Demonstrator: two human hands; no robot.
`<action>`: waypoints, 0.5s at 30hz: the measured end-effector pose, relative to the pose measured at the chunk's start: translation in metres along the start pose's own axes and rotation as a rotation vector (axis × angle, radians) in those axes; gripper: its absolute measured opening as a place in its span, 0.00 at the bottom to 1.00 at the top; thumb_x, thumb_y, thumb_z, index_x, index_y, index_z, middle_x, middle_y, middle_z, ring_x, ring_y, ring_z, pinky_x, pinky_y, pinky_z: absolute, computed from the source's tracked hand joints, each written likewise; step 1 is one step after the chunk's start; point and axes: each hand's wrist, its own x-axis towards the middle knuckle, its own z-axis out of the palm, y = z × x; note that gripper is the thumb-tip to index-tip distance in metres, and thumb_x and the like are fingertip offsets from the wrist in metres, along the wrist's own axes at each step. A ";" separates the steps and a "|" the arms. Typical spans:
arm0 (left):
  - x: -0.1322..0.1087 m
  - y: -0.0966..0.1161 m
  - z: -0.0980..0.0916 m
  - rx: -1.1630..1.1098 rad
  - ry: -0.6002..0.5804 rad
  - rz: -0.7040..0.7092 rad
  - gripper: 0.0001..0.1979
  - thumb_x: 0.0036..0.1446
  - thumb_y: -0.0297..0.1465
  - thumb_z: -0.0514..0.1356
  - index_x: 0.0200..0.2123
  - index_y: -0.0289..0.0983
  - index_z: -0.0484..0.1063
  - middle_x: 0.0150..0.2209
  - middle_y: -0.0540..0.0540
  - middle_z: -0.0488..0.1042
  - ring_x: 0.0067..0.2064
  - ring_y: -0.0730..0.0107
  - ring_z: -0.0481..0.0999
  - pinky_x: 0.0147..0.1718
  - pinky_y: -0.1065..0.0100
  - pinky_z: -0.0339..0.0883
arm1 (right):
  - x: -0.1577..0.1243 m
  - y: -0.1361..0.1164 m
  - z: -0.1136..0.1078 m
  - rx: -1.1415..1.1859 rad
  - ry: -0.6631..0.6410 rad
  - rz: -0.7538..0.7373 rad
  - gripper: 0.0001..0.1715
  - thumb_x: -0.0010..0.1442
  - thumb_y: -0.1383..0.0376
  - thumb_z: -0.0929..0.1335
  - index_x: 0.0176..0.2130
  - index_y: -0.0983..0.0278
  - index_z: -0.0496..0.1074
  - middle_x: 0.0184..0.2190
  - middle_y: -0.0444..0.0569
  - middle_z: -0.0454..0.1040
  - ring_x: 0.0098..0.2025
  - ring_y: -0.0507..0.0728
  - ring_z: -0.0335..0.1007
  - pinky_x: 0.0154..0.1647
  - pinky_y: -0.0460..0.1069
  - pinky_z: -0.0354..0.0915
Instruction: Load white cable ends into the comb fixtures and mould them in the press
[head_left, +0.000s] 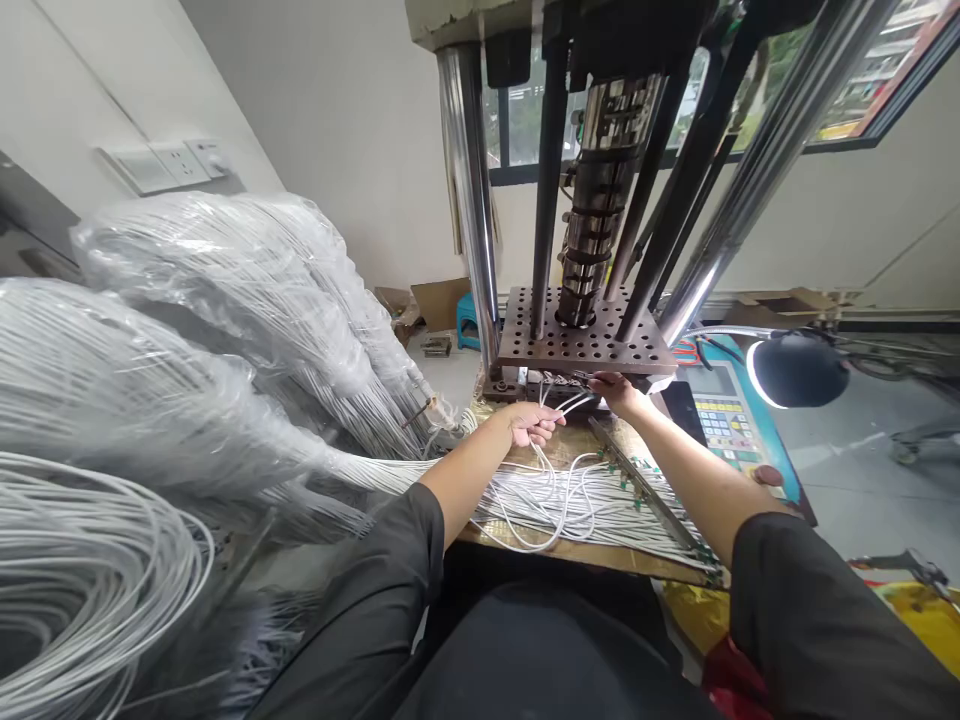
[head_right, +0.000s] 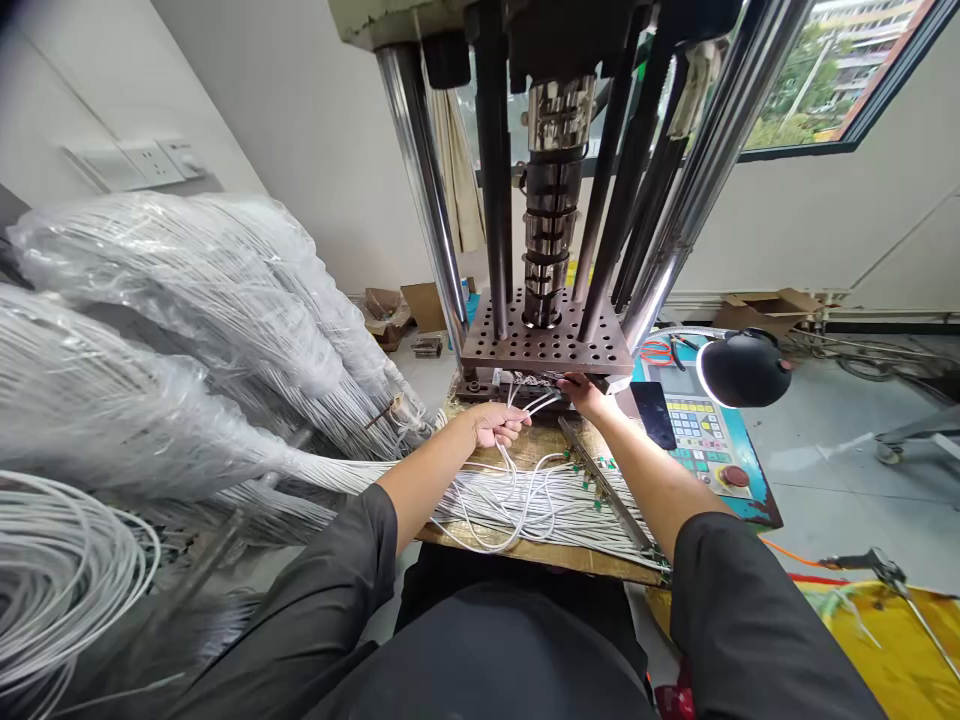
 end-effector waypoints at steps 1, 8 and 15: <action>-0.001 -0.002 0.000 0.036 -0.043 -0.034 0.06 0.63 0.29 0.65 0.35 0.35 0.71 0.19 0.59 0.54 0.16 0.83 0.47 0.17 0.78 0.43 | -0.004 0.001 -0.001 -0.001 0.003 0.007 0.24 0.65 0.47 0.67 0.44 0.61 0.81 0.43 0.53 0.81 0.47 0.64 0.76 0.54 0.58 0.70; -0.012 -0.010 0.012 0.150 -0.207 -0.126 0.08 0.61 0.28 0.67 0.32 0.33 0.71 0.19 0.59 0.52 0.17 0.84 0.48 0.17 0.79 0.43 | -0.026 0.010 -0.006 -0.035 0.076 0.138 0.31 0.67 0.45 0.63 0.48 0.66 0.80 0.41 0.59 0.82 0.46 0.66 0.77 0.49 0.58 0.71; -0.031 -0.013 -0.009 -0.284 0.519 0.490 0.08 0.73 0.29 0.50 0.39 0.37 0.64 0.23 0.57 0.53 0.19 0.81 0.52 0.22 0.77 0.53 | -0.083 0.068 -0.060 -0.016 0.053 0.074 0.32 0.56 0.39 0.67 0.38 0.62 0.83 0.40 0.56 0.83 0.46 0.69 0.78 0.50 0.60 0.72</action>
